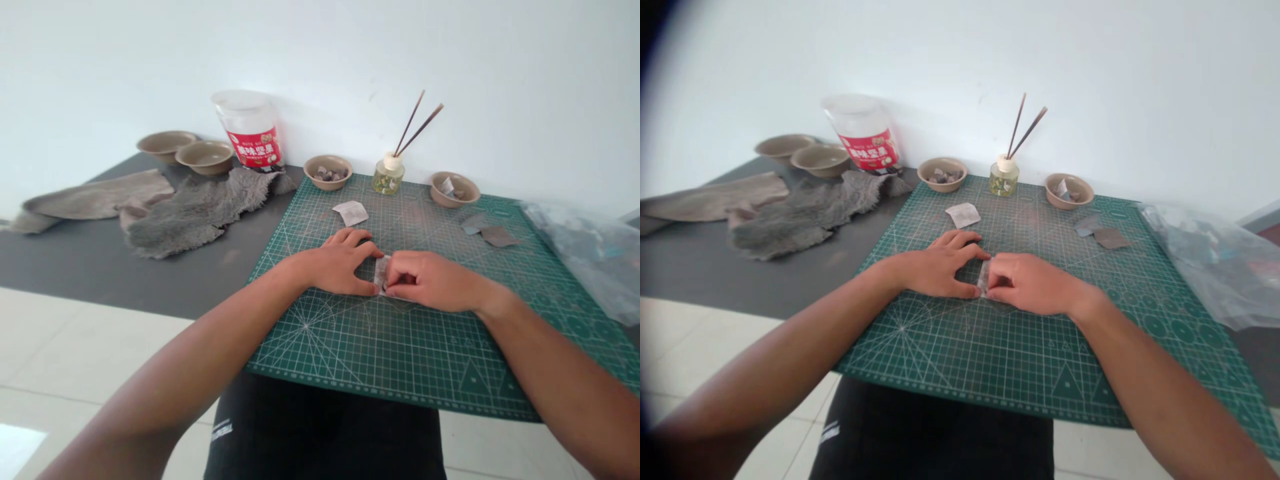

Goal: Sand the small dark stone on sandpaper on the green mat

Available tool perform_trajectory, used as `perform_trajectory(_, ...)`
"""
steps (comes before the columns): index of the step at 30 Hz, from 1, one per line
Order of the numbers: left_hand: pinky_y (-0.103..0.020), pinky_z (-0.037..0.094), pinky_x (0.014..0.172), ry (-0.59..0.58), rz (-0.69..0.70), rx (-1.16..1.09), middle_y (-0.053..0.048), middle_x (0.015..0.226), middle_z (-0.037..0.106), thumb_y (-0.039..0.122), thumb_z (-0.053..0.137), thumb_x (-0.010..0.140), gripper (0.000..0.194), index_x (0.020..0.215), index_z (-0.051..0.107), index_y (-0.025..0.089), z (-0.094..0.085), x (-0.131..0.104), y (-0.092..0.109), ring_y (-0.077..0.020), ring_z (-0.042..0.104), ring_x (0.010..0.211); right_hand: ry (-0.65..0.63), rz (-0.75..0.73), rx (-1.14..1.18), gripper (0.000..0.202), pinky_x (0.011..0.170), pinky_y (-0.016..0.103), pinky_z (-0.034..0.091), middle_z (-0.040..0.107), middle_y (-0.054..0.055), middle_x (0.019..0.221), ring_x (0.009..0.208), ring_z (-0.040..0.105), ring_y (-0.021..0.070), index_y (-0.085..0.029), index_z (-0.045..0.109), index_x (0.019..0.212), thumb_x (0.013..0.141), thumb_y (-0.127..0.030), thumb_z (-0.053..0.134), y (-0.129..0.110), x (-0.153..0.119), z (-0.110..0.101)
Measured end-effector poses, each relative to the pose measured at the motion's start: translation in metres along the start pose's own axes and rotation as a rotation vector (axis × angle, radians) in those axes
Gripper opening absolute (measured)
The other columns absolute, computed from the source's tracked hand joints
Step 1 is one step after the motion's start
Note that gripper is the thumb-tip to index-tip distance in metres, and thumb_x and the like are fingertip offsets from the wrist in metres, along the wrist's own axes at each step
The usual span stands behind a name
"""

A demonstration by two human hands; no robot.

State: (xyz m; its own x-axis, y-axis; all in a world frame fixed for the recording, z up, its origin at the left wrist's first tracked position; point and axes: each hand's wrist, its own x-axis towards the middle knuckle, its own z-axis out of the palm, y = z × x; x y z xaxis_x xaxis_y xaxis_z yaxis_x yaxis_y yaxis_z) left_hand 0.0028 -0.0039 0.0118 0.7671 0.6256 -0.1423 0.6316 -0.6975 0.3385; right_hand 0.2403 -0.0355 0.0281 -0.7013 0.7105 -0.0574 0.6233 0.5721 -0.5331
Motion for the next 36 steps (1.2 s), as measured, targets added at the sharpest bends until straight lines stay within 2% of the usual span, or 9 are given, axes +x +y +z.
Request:
perform_trajectory(4, -0.053, 0.019, 0.118, 0.007, 0.005, -0.002, -0.011, 0.158, 0.025, 0.070, 0.057, 0.082, 0.075, 0.144, 0.042, 0.030, 0.000, 0.000, 0.000, -0.0353, 0.013, 0.149, 0.195, 0.099, -0.104, 0.010, 0.075, 0.032, 0.042, 0.064, 0.003, 0.090, 0.085, 0.060, 0.0192, -0.021, 0.066, 0.084, 0.090, -0.028, 0.062, 0.010, 0.001, -0.004)
perform_trajectory(10, -0.053, 0.019, 0.119, -0.005, 0.005, -0.008, -0.009, 0.159, 0.026, 0.069, 0.059, 0.081, 0.075, 0.144, 0.042, 0.031, -0.001, 0.000, 0.001, -0.0350, 0.012, 0.150, -0.026, 0.004, 0.003, 0.011, 0.072, 0.030, 0.043, 0.065, 0.001, 0.090, 0.080, 0.060, 0.0167, -0.023, 0.065, 0.083, 0.090, -0.030, 0.063, 0.005, -0.002, -0.003)
perform_trajectory(15, -0.053, 0.019, 0.119, 0.003, -0.007, -0.002, -0.009, 0.159, 0.024, 0.069, 0.058, 0.082, 0.074, 0.144, 0.042, 0.032, -0.001, 0.000, 0.000, -0.0357, 0.011, 0.150, 0.192, 0.099, -0.110, 0.012, 0.075, 0.032, 0.043, 0.064, 0.003, 0.088, 0.084, 0.060, 0.0192, -0.022, 0.065, 0.084, 0.091, -0.030, 0.061, 0.010, 0.003, 0.000)
perform_trajectory(20, -0.054, 0.021, 0.118, 0.007, 0.018, -0.004, -0.011, 0.158, 0.026, 0.070, 0.059, 0.081, 0.076, 0.144, 0.043, 0.031, 0.000, 0.000, -0.001, -0.0358, 0.014, 0.149, 0.008, 0.021, 0.006, 0.012, 0.072, 0.030, 0.043, 0.066, 0.002, 0.090, 0.080, 0.060, 0.0171, -0.022, 0.066, 0.083, 0.090, -0.032, 0.063, 0.006, 0.000, 0.000)
perform_trajectory(22, -0.055, 0.021, 0.118, 0.011, 0.025, 0.000, -0.012, 0.157, 0.026, 0.070, 0.059, 0.082, 0.075, 0.144, 0.043, 0.030, 0.001, 0.000, -0.002, -0.0362, 0.013, 0.149, 0.040, -0.014, 0.011, 0.011, 0.074, 0.030, 0.043, 0.066, 0.002, 0.091, 0.083, 0.060, 0.0171, -0.022, 0.066, 0.083, 0.091, -0.030, 0.062, 0.003, 0.002, 0.002)
perform_trajectory(26, -0.056, 0.021, 0.118, 0.016, 0.021, 0.002, -0.012, 0.158, 0.025, 0.070, 0.057, 0.083, 0.075, 0.145, 0.042, 0.030, 0.001, 0.000, -0.002, -0.0366, 0.012, 0.149, 0.164, 0.101, -0.038, 0.011, 0.075, 0.031, 0.043, 0.064, 0.002, 0.089, 0.083, 0.060, 0.0180, -0.021, 0.065, 0.083, 0.090, -0.029, 0.063, 0.007, 0.004, 0.000)
perform_trajectory(30, -0.053, 0.022, 0.118, 0.021, 0.031, 0.002, -0.012, 0.157, 0.027, 0.070, 0.058, 0.083, 0.075, 0.144, 0.043, 0.029, 0.000, -0.001, -0.002, -0.0352, 0.014, 0.149, 0.008, 0.021, 0.056, 0.011, 0.071, 0.029, 0.043, 0.065, 0.001, 0.088, 0.079, 0.060, 0.0162, -0.022, 0.065, 0.082, 0.089, -0.030, 0.065, 0.005, 0.002, 0.001)
perform_trajectory(32, -0.053, 0.021, 0.119, 0.018, 0.033, 0.001, -0.012, 0.157, 0.027, 0.069, 0.059, 0.083, 0.074, 0.144, 0.043, 0.029, 0.000, -0.001, -0.002, -0.0350, 0.013, 0.150, 0.049, -0.018, 0.039, 0.010, 0.073, 0.029, 0.043, 0.065, 0.001, 0.090, 0.082, 0.060, 0.0163, -0.022, 0.064, 0.082, 0.090, -0.028, 0.064, 0.004, 0.003, 0.002)
perform_trajectory(36, -0.054, 0.022, 0.118, 0.019, 0.021, -0.009, -0.011, 0.158, 0.025, 0.069, 0.059, 0.084, 0.074, 0.145, 0.042, 0.031, 0.001, -0.001, -0.003, -0.0351, 0.012, 0.150, 0.211, 0.108, -0.108, 0.011, 0.075, 0.031, 0.042, 0.063, 0.002, 0.089, 0.083, 0.060, 0.0179, -0.021, 0.065, 0.083, 0.092, -0.027, 0.062, 0.010, 0.003, -0.001)
